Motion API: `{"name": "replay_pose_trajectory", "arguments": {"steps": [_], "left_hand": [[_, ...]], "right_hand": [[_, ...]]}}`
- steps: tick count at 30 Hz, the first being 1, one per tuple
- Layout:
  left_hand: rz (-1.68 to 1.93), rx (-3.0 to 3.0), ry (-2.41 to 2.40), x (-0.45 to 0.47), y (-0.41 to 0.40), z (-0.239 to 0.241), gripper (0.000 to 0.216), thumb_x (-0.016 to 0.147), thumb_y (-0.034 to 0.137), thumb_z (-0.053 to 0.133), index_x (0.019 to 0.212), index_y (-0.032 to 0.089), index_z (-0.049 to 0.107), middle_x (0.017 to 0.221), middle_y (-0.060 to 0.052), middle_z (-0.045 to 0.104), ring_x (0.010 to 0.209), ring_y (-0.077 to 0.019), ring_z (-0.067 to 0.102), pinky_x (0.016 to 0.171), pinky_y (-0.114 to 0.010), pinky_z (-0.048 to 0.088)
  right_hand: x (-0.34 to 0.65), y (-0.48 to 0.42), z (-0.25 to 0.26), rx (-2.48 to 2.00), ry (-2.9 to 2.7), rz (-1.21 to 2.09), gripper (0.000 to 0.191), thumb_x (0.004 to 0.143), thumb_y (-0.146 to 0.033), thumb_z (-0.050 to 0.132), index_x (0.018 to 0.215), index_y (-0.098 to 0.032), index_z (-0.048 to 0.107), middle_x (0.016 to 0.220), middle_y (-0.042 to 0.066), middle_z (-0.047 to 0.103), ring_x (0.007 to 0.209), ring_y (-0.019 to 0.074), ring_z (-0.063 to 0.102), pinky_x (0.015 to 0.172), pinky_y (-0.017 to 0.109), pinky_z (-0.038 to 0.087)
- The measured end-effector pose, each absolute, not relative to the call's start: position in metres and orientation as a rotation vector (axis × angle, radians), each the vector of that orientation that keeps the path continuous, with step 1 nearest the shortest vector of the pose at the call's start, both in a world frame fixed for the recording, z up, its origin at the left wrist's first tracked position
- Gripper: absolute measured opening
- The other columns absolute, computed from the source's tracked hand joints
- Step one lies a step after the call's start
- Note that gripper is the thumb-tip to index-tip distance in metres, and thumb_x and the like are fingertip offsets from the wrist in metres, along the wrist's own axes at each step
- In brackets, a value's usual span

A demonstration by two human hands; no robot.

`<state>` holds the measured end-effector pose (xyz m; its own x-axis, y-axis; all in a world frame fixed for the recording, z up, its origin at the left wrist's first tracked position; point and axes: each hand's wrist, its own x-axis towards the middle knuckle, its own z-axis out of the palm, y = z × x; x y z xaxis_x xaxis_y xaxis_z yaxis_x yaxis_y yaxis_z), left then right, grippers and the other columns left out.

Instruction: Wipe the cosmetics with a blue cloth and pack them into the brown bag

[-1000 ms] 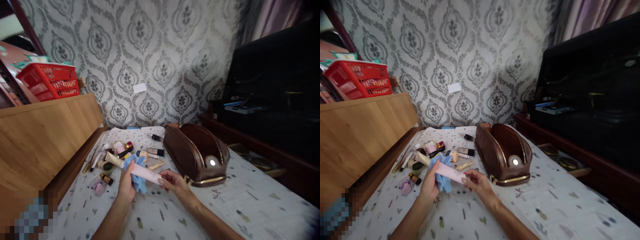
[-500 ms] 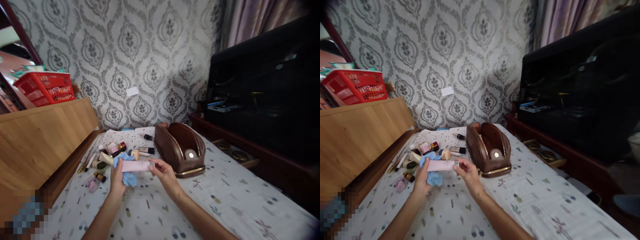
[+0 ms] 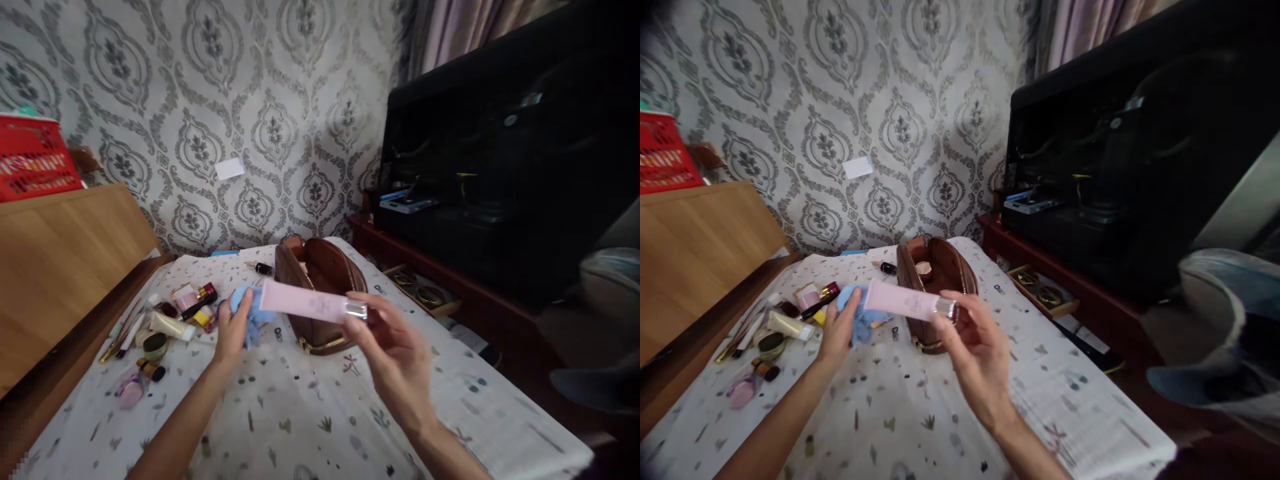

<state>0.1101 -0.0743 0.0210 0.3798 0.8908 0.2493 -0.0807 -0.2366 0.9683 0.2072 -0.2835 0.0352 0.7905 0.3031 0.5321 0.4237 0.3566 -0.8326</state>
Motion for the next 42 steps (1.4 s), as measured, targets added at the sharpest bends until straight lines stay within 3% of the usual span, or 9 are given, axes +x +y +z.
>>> {"name": "replay_pose_trajectory", "arguments": {"steps": [2, 4, 7, 9, 13, 19, 25, 31, 42], "left_hand": [[1.071, 1.947, 0.494, 0.122, -0.081, 0.028, 0.030, 0.090, 0.046, 0.063, 0.078, 0.019, 0.066, 0.073, -0.001, 0.060, 0.072, -0.0165, 0.059, 0.069, -0.025, 0.048], [1.000, 2.367, 0.248, 0.132, -0.086, 0.035, 0.021, 0.094, 0.031, 0.054, 0.098, 0.020, 0.071, 0.085, -0.004, 0.063, 0.080, -0.0186, 0.061, 0.075, -0.028, 0.049], [0.817, 2.886, 0.120, 0.140, -0.093, 0.039, 0.058, 0.087, 0.011, 0.050, 0.142, 0.029, 0.054, 0.103, -0.006, 0.063, 0.088, -0.0214, 0.063, 0.072, -0.029, 0.050], [0.736, 3.083, 0.159, 0.142, -0.095, 0.038, 0.074, 0.081, 0.006, 0.050, 0.149, 0.033, 0.045, 0.105, -0.005, 0.062, 0.089, -0.0219, 0.063, 0.067, -0.027, 0.049], [0.791, 3.186, 0.195, 0.138, -0.093, 0.031, 0.074, 0.080, 0.004, 0.048, 0.149, 0.033, 0.045, 0.103, -0.006, 0.062, 0.089, -0.0226, 0.064, 0.065, -0.028, 0.050], [1.000, 3.069, 0.109, 0.132, -0.087, 0.019, 0.057, 0.092, 0.010, 0.043, 0.145, 0.028, 0.052, 0.089, -0.005, 0.061, 0.078, -0.0191, 0.062, 0.065, -0.027, 0.048], [1.077, 2.927, 0.099, 0.132, -0.087, 0.007, 0.051, 0.097, 0.014, 0.041, 0.145, 0.027, 0.051, 0.088, -0.004, 0.062, 0.076, -0.0168, 0.061, 0.068, -0.025, 0.049], [1.098, 2.803, 0.104, 0.133, -0.089, -0.001, 0.051, 0.098, 0.016, 0.041, 0.148, 0.025, 0.048, 0.083, -0.002, 0.059, 0.069, -0.0148, 0.057, 0.063, -0.024, 0.047], [1.047, 2.699, 0.088, 0.133, -0.085, -0.008, 0.052, 0.098, 0.018, 0.041, 0.149, 0.025, 0.048, 0.083, -0.003, 0.061, 0.078, -0.0163, 0.061, 0.075, -0.027, 0.053]], "right_hand": [[0.223, -0.297, 0.039, -1.288, -0.649, -0.258, 0.026, 0.087, -0.040, 0.074, 0.106, -0.023, 0.071, 0.091, 0.005, 0.070, 0.067, 0.0150, 0.062, 0.055, 0.027, 0.054], [0.238, -0.304, 0.039, -1.350, -0.622, -0.380, 0.025, 0.087, -0.038, 0.074, 0.107, -0.023, 0.071, 0.089, 0.004, 0.069, 0.067, 0.0150, 0.062, 0.059, 0.028, 0.054], [0.257, -0.309, 0.036, -1.446, -0.655, -0.469, 0.025, 0.089, -0.037, 0.071, 0.110, -0.024, 0.069, 0.091, 0.004, 0.069, 0.070, 0.0160, 0.062, 0.061, 0.030, 0.054], [0.267, -0.311, 0.033, -1.530, -0.722, -0.541, 0.024, 0.091, -0.038, 0.069, 0.110, -0.024, 0.069, 0.091, 0.005, 0.067, 0.073, 0.0170, 0.061, 0.059, 0.029, 0.052], [0.280, -0.316, 0.031, -1.687, -0.897, -0.692, 0.020, 0.092, -0.033, 0.068, 0.110, -0.024, 0.069, 0.086, 0.003, 0.063, 0.073, 0.0163, 0.061, 0.061, 0.028, 0.053], [0.285, -0.322, 0.033, -1.781, -0.946, -0.717, 0.021, 0.094, -0.032, 0.066, 0.113, -0.024, 0.068, 0.083, 0.002, 0.061, 0.069, 0.0153, 0.061, 0.056, 0.026, 0.052], [0.287, -0.320, 0.036, -1.730, -1.015, -0.693, 0.023, 0.094, -0.029, 0.067, 0.116, -0.023, 0.066, 0.090, 0.004, 0.065, 0.071, 0.0154, 0.062, 0.068, 0.030, 0.057], [0.288, -0.314, 0.042, -1.767, -1.085, -0.660, 0.022, 0.094, -0.032, 0.067, 0.113, -0.023, 0.068, 0.087, 0.004, 0.066, 0.071, 0.0167, 0.062, 0.068, 0.031, 0.055], [0.289, -0.294, 0.047, -1.758, -1.135, -0.582, 0.023, 0.095, -0.033, 0.064, 0.114, -0.020, 0.068, 0.089, 0.005, 0.067, 0.074, 0.0174, 0.063, 0.068, 0.031, 0.055]]}}
